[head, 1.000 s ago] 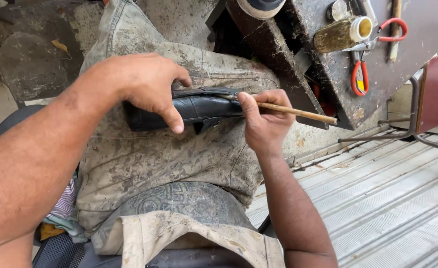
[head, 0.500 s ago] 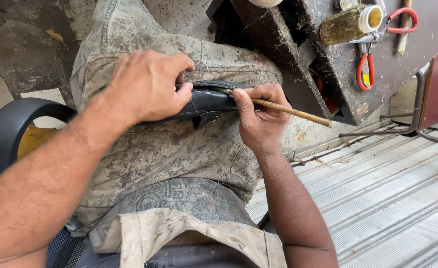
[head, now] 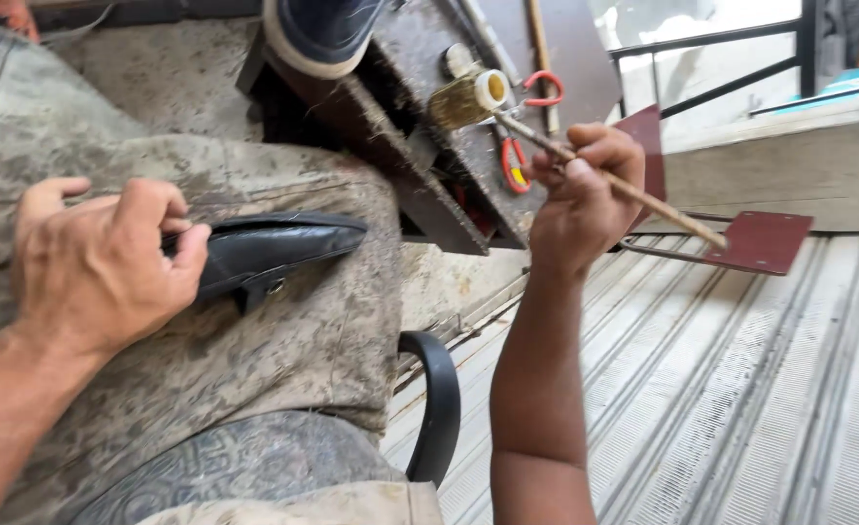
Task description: Applying adhesive to a shoe and fitting the sole at a repair bench
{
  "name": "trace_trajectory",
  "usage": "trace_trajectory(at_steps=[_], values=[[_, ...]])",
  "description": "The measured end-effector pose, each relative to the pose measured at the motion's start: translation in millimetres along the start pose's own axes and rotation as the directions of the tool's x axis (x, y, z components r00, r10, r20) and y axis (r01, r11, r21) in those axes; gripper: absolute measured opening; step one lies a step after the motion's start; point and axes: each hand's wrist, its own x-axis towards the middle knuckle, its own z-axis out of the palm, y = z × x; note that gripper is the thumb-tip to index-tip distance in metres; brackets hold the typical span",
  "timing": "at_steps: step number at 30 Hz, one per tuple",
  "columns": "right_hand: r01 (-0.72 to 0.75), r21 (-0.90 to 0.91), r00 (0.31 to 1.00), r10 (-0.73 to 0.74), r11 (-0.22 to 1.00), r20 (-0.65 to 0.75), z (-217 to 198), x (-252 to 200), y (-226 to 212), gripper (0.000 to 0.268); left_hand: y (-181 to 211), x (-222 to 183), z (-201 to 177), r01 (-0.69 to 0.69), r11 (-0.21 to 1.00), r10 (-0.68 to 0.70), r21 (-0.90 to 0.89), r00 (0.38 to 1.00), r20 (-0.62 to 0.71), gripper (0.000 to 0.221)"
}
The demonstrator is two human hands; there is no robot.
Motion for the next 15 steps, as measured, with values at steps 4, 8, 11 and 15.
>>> trace_trajectory(at_steps=[4,8,11,15], values=[[-0.016,-0.190,0.993,0.038,0.982,0.109,-3.0,44.6,-2.8,0.021,-2.1,-5.3,8.7,0.028,0.999,-0.027,0.032,0.998,-0.055,0.024],[-0.124,-0.441,0.961,0.219,0.889,0.171,6.4,69.8,18.5,0.015,-1.4,-3.1,10.0,0.073,0.996,-0.071,0.057,0.997,-0.043,0.025],[-0.029,-0.638,0.945,0.229,0.770,0.233,4.6,76.8,49.1,0.011,-0.2,-3.3,11.1,0.087,0.995,-0.085,0.041,0.995,-0.056,0.027],[-0.022,-0.768,0.930,0.294,0.640,0.219,15.9,73.0,60.1,0.014,-0.1,-2.0,12.2,0.101,0.995,-0.100,0.009,0.993,-0.057,0.032]])
